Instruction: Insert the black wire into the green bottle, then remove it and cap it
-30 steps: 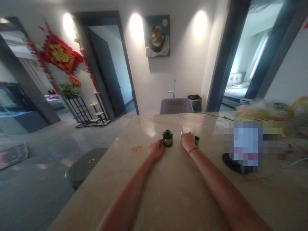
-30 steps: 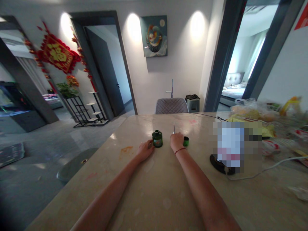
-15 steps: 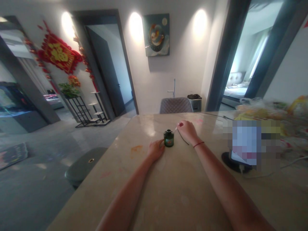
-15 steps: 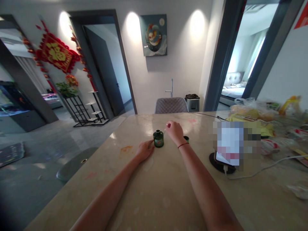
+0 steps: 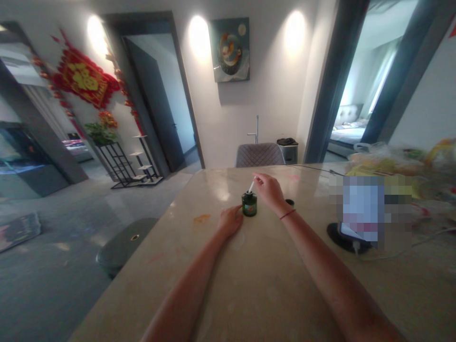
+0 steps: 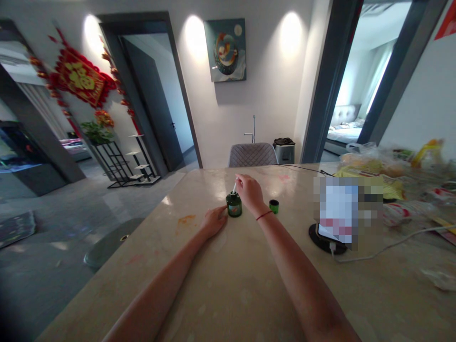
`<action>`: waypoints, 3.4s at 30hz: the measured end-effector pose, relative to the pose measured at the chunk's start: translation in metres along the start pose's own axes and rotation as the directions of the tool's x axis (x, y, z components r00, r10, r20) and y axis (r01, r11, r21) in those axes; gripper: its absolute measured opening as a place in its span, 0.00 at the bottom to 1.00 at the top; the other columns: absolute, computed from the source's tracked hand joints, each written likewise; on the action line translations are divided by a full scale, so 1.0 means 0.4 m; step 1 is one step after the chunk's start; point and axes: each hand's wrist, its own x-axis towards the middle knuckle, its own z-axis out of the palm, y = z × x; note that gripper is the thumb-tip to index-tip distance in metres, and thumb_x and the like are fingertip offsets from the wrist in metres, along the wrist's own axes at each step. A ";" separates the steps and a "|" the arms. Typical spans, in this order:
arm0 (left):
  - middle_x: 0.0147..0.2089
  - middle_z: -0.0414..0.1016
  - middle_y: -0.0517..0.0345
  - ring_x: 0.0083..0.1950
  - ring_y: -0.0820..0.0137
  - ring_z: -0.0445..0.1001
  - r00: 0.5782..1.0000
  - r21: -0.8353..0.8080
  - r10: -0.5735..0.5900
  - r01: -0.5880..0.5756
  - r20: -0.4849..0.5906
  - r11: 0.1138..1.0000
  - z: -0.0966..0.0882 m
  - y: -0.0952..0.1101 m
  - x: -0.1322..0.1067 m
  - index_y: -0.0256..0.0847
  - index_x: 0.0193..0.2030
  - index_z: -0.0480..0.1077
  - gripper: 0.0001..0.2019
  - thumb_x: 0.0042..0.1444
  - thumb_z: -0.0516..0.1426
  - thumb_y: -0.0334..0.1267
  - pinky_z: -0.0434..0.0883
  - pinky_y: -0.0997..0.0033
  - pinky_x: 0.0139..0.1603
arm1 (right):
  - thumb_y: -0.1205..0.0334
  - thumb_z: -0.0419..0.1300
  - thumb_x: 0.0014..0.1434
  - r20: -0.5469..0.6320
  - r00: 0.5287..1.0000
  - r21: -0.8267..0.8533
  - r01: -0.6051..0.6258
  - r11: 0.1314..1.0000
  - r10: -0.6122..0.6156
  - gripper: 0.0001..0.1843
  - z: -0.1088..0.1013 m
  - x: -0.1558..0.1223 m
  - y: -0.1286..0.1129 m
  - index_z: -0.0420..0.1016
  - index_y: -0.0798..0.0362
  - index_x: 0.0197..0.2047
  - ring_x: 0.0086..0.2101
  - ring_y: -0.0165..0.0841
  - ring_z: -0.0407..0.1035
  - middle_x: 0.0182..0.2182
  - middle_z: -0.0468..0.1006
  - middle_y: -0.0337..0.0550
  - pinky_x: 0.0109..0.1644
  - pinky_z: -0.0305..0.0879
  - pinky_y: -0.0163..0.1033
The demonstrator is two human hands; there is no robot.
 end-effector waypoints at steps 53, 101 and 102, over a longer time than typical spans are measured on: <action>0.57 0.66 0.56 0.58 0.65 0.62 0.999 0.146 -0.006 0.001 0.032 0.989 -0.007 0.008 -0.002 0.46 0.57 0.59 0.22 0.54 0.49 0.38 0.51 0.58 0.61 | 0.71 0.64 0.36 0.599 0.612 -0.595 -0.091 0.798 0.516 0.20 0.042 -0.058 0.072 0.76 0.59 0.38 0.40 0.46 0.71 0.39 0.76 0.58 0.38 0.68 0.41; 0.49 0.72 0.56 0.51 0.68 0.68 1.000 0.110 -0.023 0.024 -0.011 0.994 -0.015 0.008 0.004 0.41 0.48 0.69 0.16 0.54 0.48 0.37 0.60 0.71 0.54 | 0.64 0.54 0.51 -0.030 0.972 0.406 -0.201 0.892 0.233 0.09 0.047 -0.007 0.051 0.67 0.55 0.37 0.35 0.32 0.71 0.33 0.76 0.47 0.39 0.67 0.35; 0.49 0.72 0.56 0.51 0.68 0.68 1.000 0.109 -0.024 0.024 -0.008 0.994 -0.014 0.008 0.004 0.41 0.48 0.69 0.16 0.54 0.48 0.37 0.60 0.71 0.54 | 0.64 0.54 0.51 -0.005 0.972 0.387 -0.215 0.897 0.235 0.09 0.050 -0.008 0.052 0.67 0.55 0.38 0.34 0.31 0.72 0.33 0.77 0.46 0.39 0.67 0.34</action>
